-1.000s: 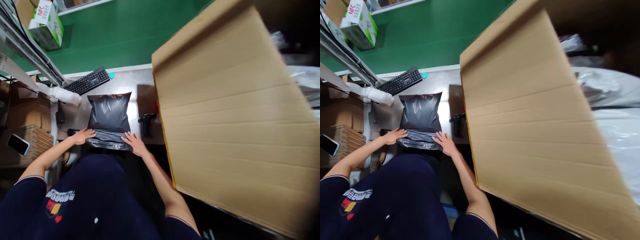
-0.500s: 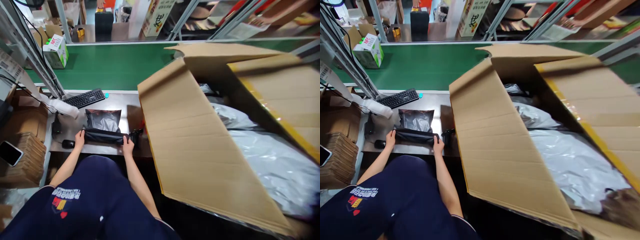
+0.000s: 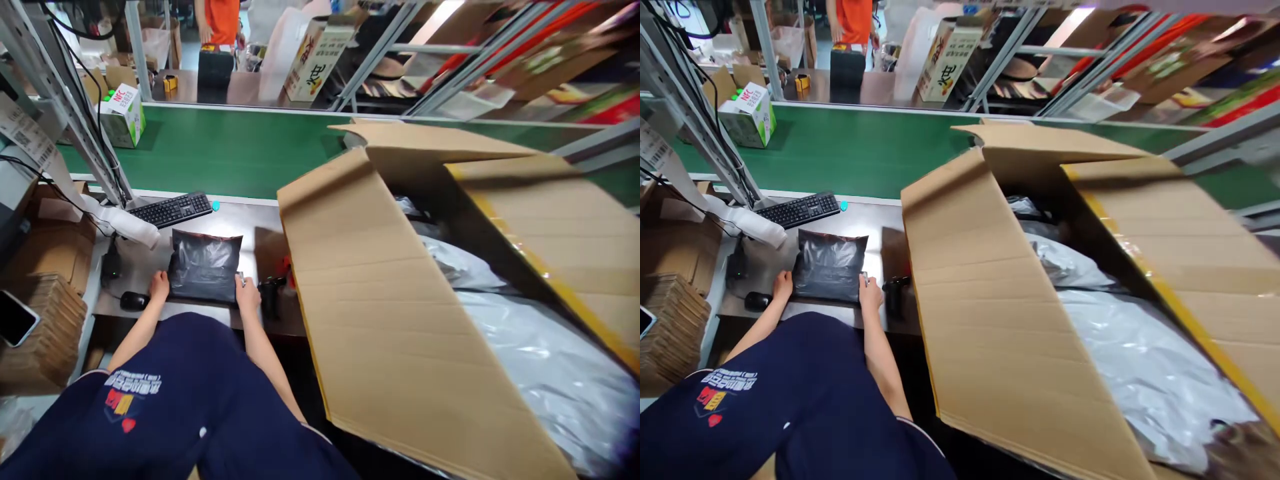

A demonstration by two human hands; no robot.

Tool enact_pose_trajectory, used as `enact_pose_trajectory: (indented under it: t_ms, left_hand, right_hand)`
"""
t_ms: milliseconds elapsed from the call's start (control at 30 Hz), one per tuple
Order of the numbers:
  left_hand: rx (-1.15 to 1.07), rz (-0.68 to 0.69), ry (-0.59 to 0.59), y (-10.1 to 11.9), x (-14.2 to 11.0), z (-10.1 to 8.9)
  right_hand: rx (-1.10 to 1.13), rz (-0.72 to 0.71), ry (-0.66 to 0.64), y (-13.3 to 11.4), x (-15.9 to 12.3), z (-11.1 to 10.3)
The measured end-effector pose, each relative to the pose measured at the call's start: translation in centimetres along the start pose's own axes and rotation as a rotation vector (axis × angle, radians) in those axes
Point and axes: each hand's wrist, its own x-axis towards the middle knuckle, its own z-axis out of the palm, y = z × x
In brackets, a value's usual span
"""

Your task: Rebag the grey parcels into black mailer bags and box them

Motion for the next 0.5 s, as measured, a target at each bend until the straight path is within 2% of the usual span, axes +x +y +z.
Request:
enact_pose_trajectory:
  t_ms: [67,133,200,233,267,300,367,500]
  left_hand:
    - [0.040,0.101,0.024,0.5,-0.5,-0.2]
    - [0.142,0.374,-0.039,1.5,-1.4,0.3]
    - [0.291,0.683,-0.201,2.7,-2.1,1.3]
    - [0.358,0.785,-0.289,3.1,-2.3,2.0]
    - [0.402,0.824,-0.358,3.4,-2.3,2.6]
    - [0.427,0.810,-0.398,3.5,-2.2,3.2]
    - [0.425,0.672,-0.402,2.9,-1.8,3.9]
    - [0.254,0.421,-0.376,0.3,-2.2,4.5]
  right_hand:
    - [-0.061,-0.163,0.106,-0.6,-0.7,-0.2]
    - [-0.158,-0.434,0.150,-1.8,-1.8,0.2]
    - [-0.258,-0.648,0.054,-3.2,-3.0,1.4]
    - [-0.298,-0.706,-0.019,-3.7,-3.4,2.2]
    - [-0.326,-0.730,-0.079,-4.0,-3.7,2.9]
    - [-0.337,-0.720,-0.116,-4.0,-3.9,3.6]
    - [-0.290,-0.634,-0.132,-3.3,-3.6,4.4]
    - [0.096,-0.324,-0.059,-1.2,-2.0,3.7]
